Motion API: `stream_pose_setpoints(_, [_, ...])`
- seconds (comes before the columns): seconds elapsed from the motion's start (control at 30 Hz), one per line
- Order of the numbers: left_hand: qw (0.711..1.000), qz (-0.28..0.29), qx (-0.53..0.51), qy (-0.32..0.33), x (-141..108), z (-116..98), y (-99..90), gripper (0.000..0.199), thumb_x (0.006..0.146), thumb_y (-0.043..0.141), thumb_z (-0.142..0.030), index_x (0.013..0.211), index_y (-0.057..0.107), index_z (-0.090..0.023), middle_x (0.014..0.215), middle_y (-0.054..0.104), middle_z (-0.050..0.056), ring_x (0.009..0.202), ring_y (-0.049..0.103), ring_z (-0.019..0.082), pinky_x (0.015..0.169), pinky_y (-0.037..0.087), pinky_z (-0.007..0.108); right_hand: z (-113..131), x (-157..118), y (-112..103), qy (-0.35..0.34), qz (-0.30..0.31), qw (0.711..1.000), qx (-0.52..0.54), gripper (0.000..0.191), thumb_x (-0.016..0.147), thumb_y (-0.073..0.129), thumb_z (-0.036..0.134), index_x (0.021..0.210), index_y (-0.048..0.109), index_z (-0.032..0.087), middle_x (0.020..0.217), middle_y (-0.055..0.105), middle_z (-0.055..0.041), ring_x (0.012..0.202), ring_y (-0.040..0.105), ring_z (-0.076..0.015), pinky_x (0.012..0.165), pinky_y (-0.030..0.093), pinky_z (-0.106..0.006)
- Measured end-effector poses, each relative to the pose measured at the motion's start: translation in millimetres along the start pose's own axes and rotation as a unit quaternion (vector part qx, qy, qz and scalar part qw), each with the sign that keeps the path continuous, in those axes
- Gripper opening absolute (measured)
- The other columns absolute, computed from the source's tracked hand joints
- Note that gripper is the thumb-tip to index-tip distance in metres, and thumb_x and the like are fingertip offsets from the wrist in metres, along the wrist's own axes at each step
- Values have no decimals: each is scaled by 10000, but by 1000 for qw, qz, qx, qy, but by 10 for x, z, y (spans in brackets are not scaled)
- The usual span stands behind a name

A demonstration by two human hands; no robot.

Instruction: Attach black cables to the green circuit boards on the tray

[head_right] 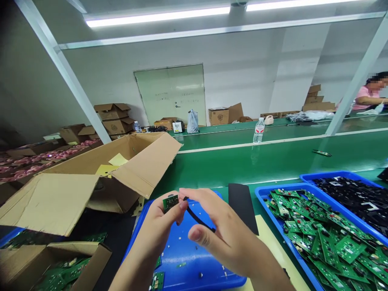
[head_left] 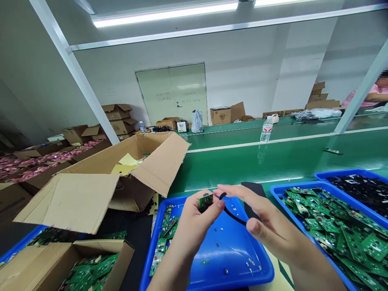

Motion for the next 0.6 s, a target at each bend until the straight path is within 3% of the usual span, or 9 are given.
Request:
stream_pose_setpoints(0.1, [999, 45, -4, -12, -29, -28, 66, 360, 720, 653, -391, 543, 436, -164, 501, 383, -52, 525, 323, 78, 521, 249, 218, -30, -3, -92, -16, -3, 1000, -15, 617, 875, 356, 647, 1349, 438, 260, 1311, 529, -101, 1264, 422, -290, 1044, 355, -443])
stream_pose_setpoints(0.2, [996, 77, -30, -39, -75, -33, 121, 348, 708, 667, -368, 546, 436, -163, 494, 402, -53, 517, 347, 76, 524, 267, 214, -10, -34, -139, -47, 27, 998, -19, 674, 858, 321, 681, 1406, 337, 288, 1307, 543, -91, 1249, 451, -292, 1082, 286, -488])
stream_pose_setpoints(0.4, [990, 95, -92, -48, -152, -70, 126, 306, 692, 676, -353, 574, 464, -168, 494, 416, -58, 453, 360, 64, 463, 277, 202, 129, -155, -105, -103, 117, 984, -88, 775, 806, 235, 756, 1459, 90, 364, 1480, 313, -34, 1340, 306, -294, 1091, 237, -531])
stream_pose_setpoints(0.6, [988, 114, -92, -50, -119, -52, 115, 312, 686, 686, -351, 574, 460, -166, 499, 399, -64, 443, 362, 54, 464, 294, 196, 184, -150, -41, -104, 70, 967, -222, 800, 838, 119, 719, 1472, -53, 263, 1447, 367, -86, 1366, 252, -283, 1096, 150, -586])
Point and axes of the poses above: each hand's wrist, its own x-axis towards the middle knuckle, its own y-axis out of the palm, z = x × y, the point moved 8 cm from there along x, towards the middle knuckle
